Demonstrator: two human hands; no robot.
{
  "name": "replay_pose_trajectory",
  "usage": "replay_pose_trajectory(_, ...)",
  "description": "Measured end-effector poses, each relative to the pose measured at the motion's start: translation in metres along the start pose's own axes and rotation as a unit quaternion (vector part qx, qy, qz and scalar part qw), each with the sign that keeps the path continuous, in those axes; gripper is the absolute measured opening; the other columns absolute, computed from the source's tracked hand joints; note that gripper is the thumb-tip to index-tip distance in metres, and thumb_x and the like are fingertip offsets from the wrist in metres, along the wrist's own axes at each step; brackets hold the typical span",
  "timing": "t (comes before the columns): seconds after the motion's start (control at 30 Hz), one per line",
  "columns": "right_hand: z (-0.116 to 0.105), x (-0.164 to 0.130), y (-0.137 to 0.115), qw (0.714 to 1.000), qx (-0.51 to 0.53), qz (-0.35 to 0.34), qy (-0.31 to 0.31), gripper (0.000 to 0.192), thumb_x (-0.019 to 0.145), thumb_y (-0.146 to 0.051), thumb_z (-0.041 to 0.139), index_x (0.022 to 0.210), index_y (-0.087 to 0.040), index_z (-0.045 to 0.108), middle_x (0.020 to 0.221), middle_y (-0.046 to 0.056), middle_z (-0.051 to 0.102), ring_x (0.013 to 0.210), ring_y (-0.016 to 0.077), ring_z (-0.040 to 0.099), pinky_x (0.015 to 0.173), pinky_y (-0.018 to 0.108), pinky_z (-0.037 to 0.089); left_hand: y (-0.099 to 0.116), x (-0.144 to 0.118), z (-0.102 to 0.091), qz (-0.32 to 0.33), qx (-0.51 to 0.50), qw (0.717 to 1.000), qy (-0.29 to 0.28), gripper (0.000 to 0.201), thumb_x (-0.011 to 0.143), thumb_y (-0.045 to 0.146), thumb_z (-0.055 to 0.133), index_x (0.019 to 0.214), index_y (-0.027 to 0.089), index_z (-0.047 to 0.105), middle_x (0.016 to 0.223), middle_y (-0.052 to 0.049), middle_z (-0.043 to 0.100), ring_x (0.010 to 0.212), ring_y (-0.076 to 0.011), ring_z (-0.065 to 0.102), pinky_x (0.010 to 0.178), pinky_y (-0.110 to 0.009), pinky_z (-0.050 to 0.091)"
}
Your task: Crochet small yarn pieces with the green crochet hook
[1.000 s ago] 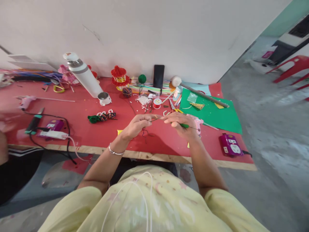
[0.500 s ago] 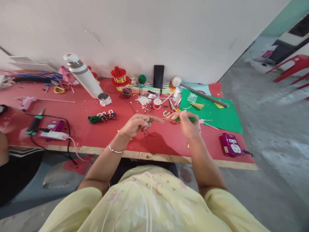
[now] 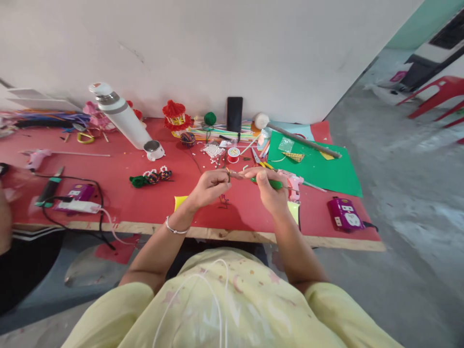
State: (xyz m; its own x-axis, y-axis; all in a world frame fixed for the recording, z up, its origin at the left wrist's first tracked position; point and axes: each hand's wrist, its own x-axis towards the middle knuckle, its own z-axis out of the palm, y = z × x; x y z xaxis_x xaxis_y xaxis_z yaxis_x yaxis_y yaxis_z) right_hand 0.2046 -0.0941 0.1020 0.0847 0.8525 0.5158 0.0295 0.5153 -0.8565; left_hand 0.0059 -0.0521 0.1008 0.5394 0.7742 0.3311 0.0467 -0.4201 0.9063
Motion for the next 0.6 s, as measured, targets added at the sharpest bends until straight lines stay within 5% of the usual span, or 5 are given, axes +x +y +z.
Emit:
replay_pose_trajectory(0.1, 0.0021, 0.0015, -0.0013, 0.995, -0.083, -0.044, 0.02, 0.036, 0.103, -0.048, 0.055, 0.083, -0.027, 0.075, 0.1, 0.006, 0.077, 0.1, 0.0227, 0.071, 0.094, 0.043, 0.055, 0.0034, -0.0028, -0.0003, 0.008, 0.028, 0.999, 0.017, 0.033, 0.086, 0.02, 0.057, 0.058, 0.021, 0.039, 0.075, -0.007, 0.064, 0.107, -0.028, 0.073, 0.078, -0.032, 0.048)
replay_pose_trajectory(0.3, 0.0055, 0.002, 0.0018, 0.984, -0.158, -0.074, 0.025, 0.05, 0.106, -0.056, 0.038, 0.088, -0.027, 0.074, 0.086, 0.005, 0.068, 0.09, 0.0216, 0.065, 0.088, 0.04, 0.051, 0.0103, -0.006, 0.0044, 0.039, 0.073, 0.995, 0.05, 0.033, 0.086, 0.02, 0.058, 0.057, 0.02, 0.042, 0.081, -0.009, 0.068, 0.096, -0.0255, 0.074, 0.073, -0.033, 0.047)
replay_pose_trajectory(0.4, 0.0052, 0.0007, 0.0018, 0.988, -0.133, -0.05, 0.056, 0.066, 0.104, -0.066, 0.028, 0.083, -0.027, 0.077, 0.085, 0.006, 0.069, 0.084, 0.0204, 0.065, 0.075, 0.036, 0.051, 0.0103, -0.0066, 0.0039, 0.045, 0.057, 0.996, 0.05, 0.035, 0.087, 0.02, 0.058, 0.056, 0.021, 0.041, 0.078, -0.009, 0.067, 0.097, -0.0265, 0.074, 0.074, -0.034, 0.048)
replay_pose_trajectory(0.5, 0.0048, -0.0002, 0.0028, 0.995, -0.057, 0.015, 0.077, 0.08, 0.101, -0.074, 0.017, 0.076, -0.026, 0.077, 0.062, 0.003, 0.06, 0.058, 0.0164, 0.058, 0.054, 0.033, 0.044, 0.0079, -0.0079, 0.0014, 0.039, 0.042, 0.997, 0.045, 0.035, 0.088, 0.021, 0.058, 0.057, 0.02, 0.042, 0.077, -0.008, 0.066, 0.096, -0.026, 0.074, 0.075, -0.033, 0.048)
replay_pose_trajectory(0.6, 0.008, -0.0013, 0.0037, 0.996, 0.002, 0.052, 0.075, 0.076, 0.1, -0.076, 0.025, 0.081, -0.026, 0.079, 0.054, 0.001, 0.057, 0.049, 0.0146, 0.056, 0.048, 0.031, 0.041, 0.0063, -0.0094, 0.0001, 0.031, 0.047, 0.997, 0.05, 0.034, 0.088, 0.021, 0.058, 0.058, 0.02, 0.044, 0.086, -0.01, 0.07, 0.095, -0.0249, 0.073, 0.074, -0.033, 0.048)
